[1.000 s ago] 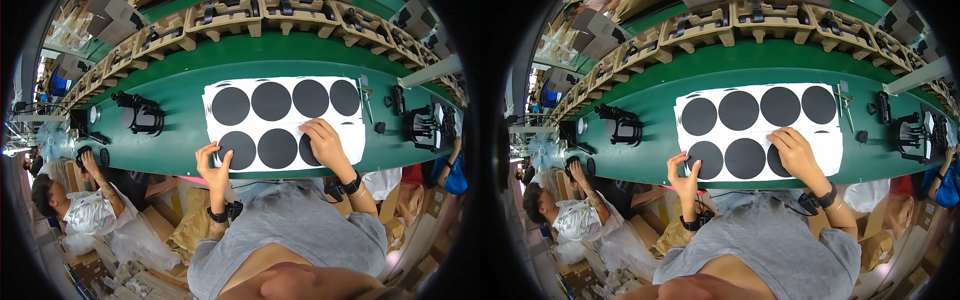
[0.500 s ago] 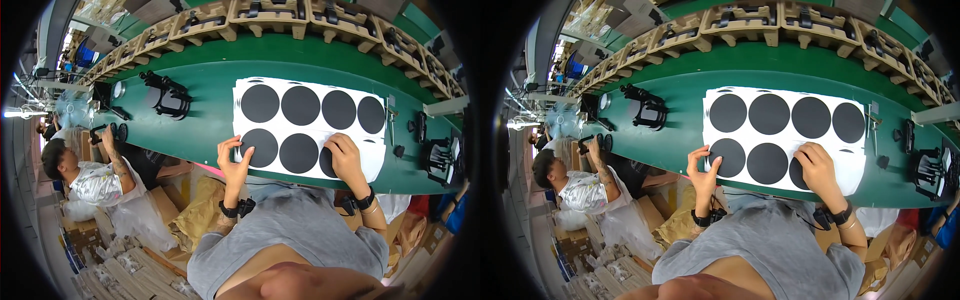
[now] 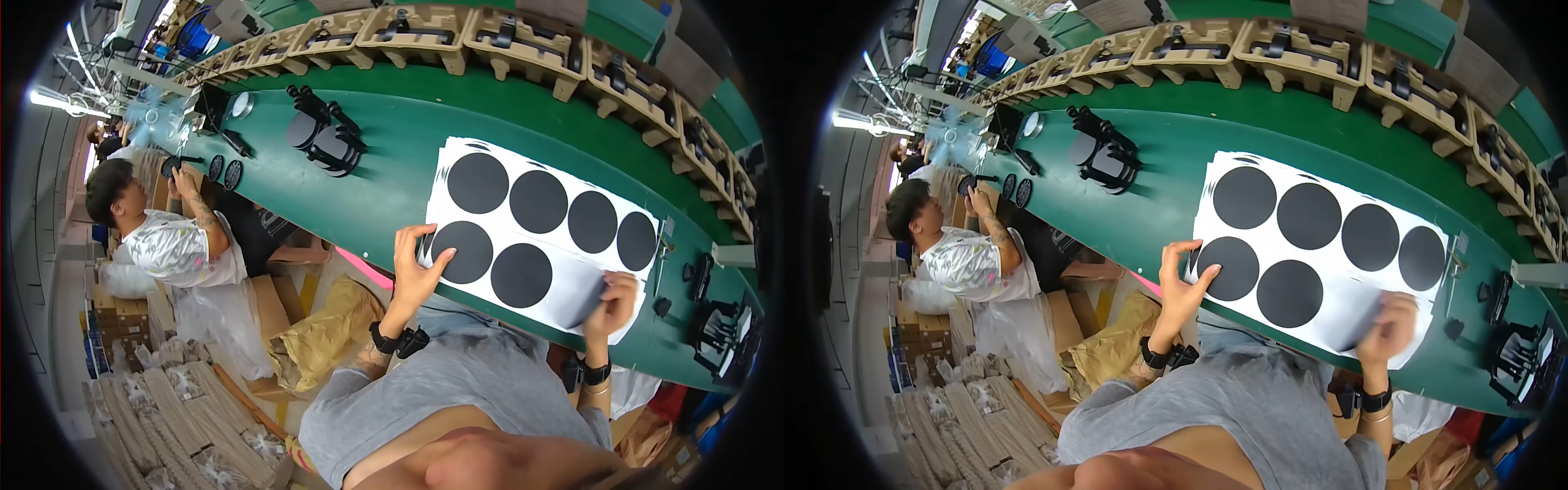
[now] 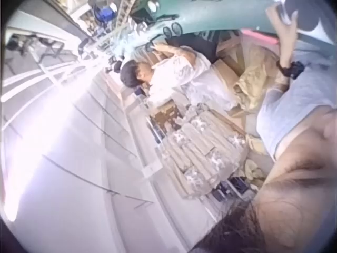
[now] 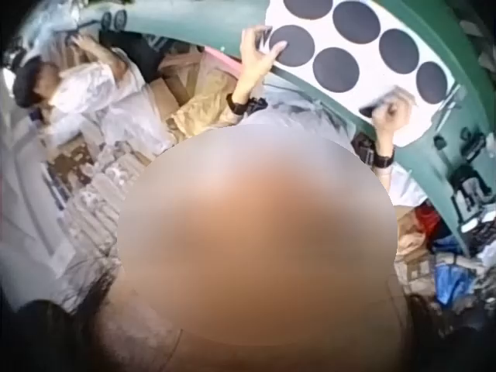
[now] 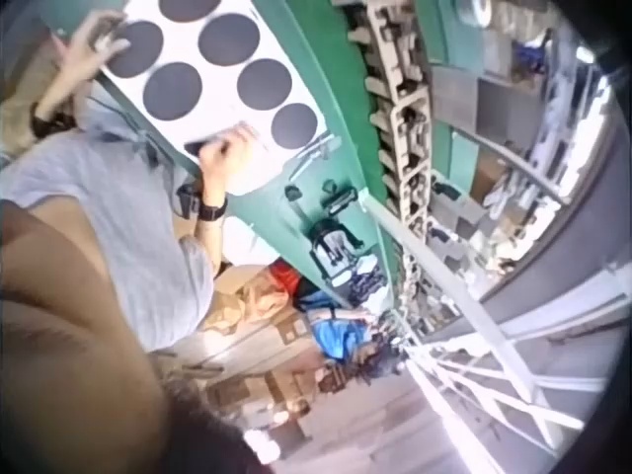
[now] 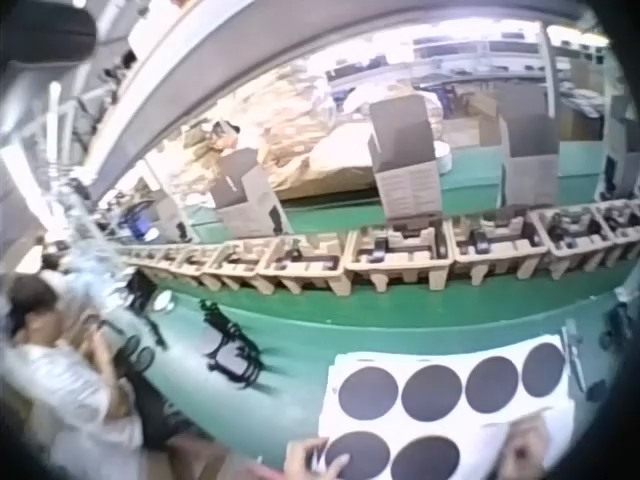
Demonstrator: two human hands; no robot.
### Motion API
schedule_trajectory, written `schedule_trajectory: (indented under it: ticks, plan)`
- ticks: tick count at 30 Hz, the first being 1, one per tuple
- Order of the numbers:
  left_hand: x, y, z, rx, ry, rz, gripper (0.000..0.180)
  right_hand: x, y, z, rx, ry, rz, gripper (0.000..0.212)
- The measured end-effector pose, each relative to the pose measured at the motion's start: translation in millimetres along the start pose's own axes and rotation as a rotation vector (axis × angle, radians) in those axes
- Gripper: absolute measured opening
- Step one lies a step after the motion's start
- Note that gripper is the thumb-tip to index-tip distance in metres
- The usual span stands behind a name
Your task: The person peels a circular pad from a sheet, presses it onto the base of a stand, and rubs it firmly before setting the stand aside to repeat the process.
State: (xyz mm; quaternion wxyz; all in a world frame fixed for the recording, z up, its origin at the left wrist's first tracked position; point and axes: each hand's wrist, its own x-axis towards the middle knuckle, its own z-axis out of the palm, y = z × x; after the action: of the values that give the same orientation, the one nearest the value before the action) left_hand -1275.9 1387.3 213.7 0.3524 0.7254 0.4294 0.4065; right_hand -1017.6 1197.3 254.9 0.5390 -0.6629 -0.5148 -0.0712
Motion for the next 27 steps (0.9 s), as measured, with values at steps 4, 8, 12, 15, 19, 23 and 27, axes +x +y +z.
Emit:
schedule_trajectory:
  ticks: [4, 8, 12, 15, 19, 23, 27]
  plan:
    - [2.3, -0.6, -9.9, 0.028, 0.039, 0.067, 0.035, -11.1, 29.6, -20.0, 0.484, 0.558, 0.260, 0.008]
    - [84.4, -58.5, -78.4, 0.158, 0.515, 0.074, 0.025, -23.3, 50.8, -41.7, 0.504, 0.654, 0.196, 0.016]
    - [193.5, -148.5, -180.4, 0.459, 0.311, 0.052, 0.057, -11.8, 16.7, -36.5, 0.519, 0.643, 0.225, 0.015]
    - [247.8, -179.4, -187.7, 0.557, -0.070, 0.006, 0.084, -3.9, -9.7, -32.2, 0.365, 0.601, 0.235, 0.011]
    - [271.1, -145.4, -198.3, 0.702, -0.423, -0.173, 0.117, -2.5, -43.7, -38.3, 0.282, 0.580, 0.243, 0.014]
    - [268.2, -125.1, -216.7, 0.708, -0.263, -0.234, 0.113, -7.6, -58.3, -48.0, 0.262, 0.568, 0.203, 0.014]
    - [262.9, -133.5, -242.0, 0.660, -0.196, -0.233, 0.106, -11.9, -68.2, -51.9, 0.251, 0.532, 0.205, 0.015]
